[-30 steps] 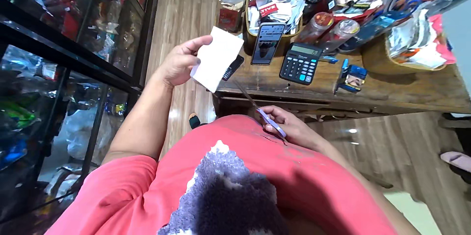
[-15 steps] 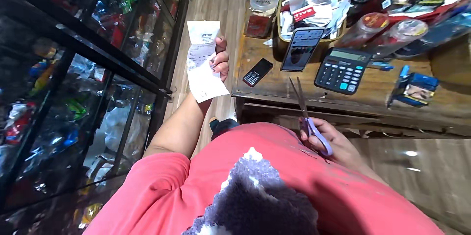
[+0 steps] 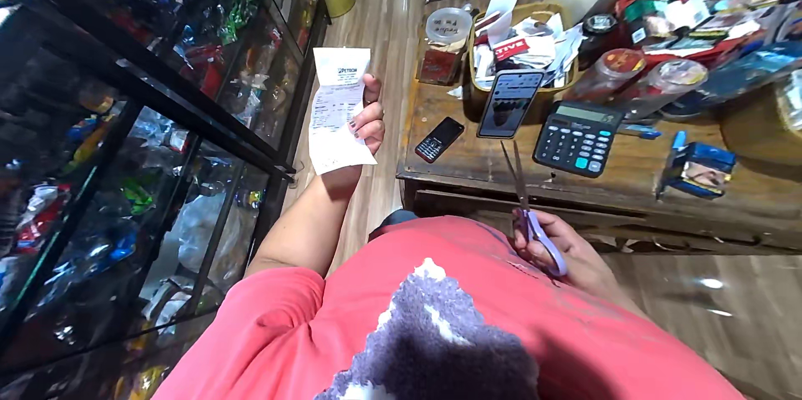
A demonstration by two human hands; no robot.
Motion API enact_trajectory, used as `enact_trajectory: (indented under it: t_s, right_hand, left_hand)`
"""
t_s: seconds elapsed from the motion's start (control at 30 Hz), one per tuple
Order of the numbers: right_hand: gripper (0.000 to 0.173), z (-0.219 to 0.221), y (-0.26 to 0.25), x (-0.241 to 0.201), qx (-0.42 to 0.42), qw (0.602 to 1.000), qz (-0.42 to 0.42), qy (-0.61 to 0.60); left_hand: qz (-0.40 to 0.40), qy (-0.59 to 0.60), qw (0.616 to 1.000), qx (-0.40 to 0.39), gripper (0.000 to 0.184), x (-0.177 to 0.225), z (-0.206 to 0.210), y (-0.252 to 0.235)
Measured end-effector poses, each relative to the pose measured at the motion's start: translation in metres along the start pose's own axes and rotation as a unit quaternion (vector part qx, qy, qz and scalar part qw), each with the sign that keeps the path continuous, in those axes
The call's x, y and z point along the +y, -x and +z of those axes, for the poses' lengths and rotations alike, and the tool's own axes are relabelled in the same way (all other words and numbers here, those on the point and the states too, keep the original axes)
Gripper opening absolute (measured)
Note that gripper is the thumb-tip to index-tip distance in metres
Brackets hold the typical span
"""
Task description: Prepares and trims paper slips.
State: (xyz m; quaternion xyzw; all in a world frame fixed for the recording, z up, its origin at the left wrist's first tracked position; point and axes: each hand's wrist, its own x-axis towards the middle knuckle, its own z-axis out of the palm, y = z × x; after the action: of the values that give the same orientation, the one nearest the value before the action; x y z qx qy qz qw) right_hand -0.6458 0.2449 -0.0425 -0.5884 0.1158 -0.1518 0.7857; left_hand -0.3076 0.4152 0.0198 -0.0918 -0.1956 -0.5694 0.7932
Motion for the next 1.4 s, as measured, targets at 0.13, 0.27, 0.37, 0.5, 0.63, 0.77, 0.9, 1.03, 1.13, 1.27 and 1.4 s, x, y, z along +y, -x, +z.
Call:
enact_trajectory:
  t_s: [0.13, 0.27, 0.37, 0.5, 0.63, 0.77, 0.9, 1.03, 1.13, 1.27, 1.4]
  right_hand:
    - [0.051, -0.001, -0.002, 0.000, 0.002, 1.000, 0.004, 0.001]
    - [0.050, 0.004, -0.012, 0.000, 0.013, 1.000, 0.011, 0.008]
    - [0.050, 0.010, -0.016, -0.003, 0.010, 0.999, 0.020, 0.028]
    - [0.053, 0.008, -0.020, -0.002, -0.003, 0.997, 0.042, 0.068]
    - [0.052, 0.009, -0.019, 0.000, -0.012, 0.995, 0.034, 0.088]
    - [0.053, 0.009, -0.017, 0.000, -0.012, 0.997, 0.016, 0.069]
    - [0.053, 0.018, -0.024, -0.006, -0.023, 0.997, 0.029, 0.072]
    - [0.060, 0.021, -0.039, -0.017, -0.098, 0.988, 0.059, 0.105]
    - [0.064, 0.024, -0.052, -0.031, -0.147, 0.973, 0.113, 0.139]
    - [0.054, 0.026, -0.064, -0.038, -0.178, 0.965, 0.152, 0.121]
    - [0.045, 0.028, -0.067, -0.039, -0.172, 0.967, 0.157, 0.105]
  left_hand:
    - [0.037, -0.023, 0.999, 0.025, 0.036, 0.000, -0.001, 0.002]
    - [0.048, -0.027, 0.998, 0.036, 0.039, 0.005, -0.003, -0.003]
    - [0.054, -0.028, 0.997, 0.052, 0.042, 0.007, -0.003, -0.007]
    - [0.064, -0.035, 0.995, 0.074, 0.041, 0.004, 0.000, -0.005]
    - [0.057, -0.077, 0.989, 0.109, 0.035, 0.005, -0.008, 0.001]
    - [0.072, -0.380, 0.894, 0.225, 0.043, 0.000, 0.002, 0.005]
    - [-0.022, -0.554, 0.792, 0.256, 0.050, 0.007, 0.025, 0.008]
    - [-0.098, -0.680, 0.684, 0.244, 0.054, 0.002, 0.054, 0.006]
    - [-0.118, -0.745, 0.630, 0.186, 0.052, 0.006, 0.064, 0.002]
    - [-0.135, -0.770, 0.604, 0.157, 0.053, 0.007, 0.064, -0.002]
    - [-0.150, -0.767, 0.607, 0.141, 0.053, 0.005, 0.057, -0.006]
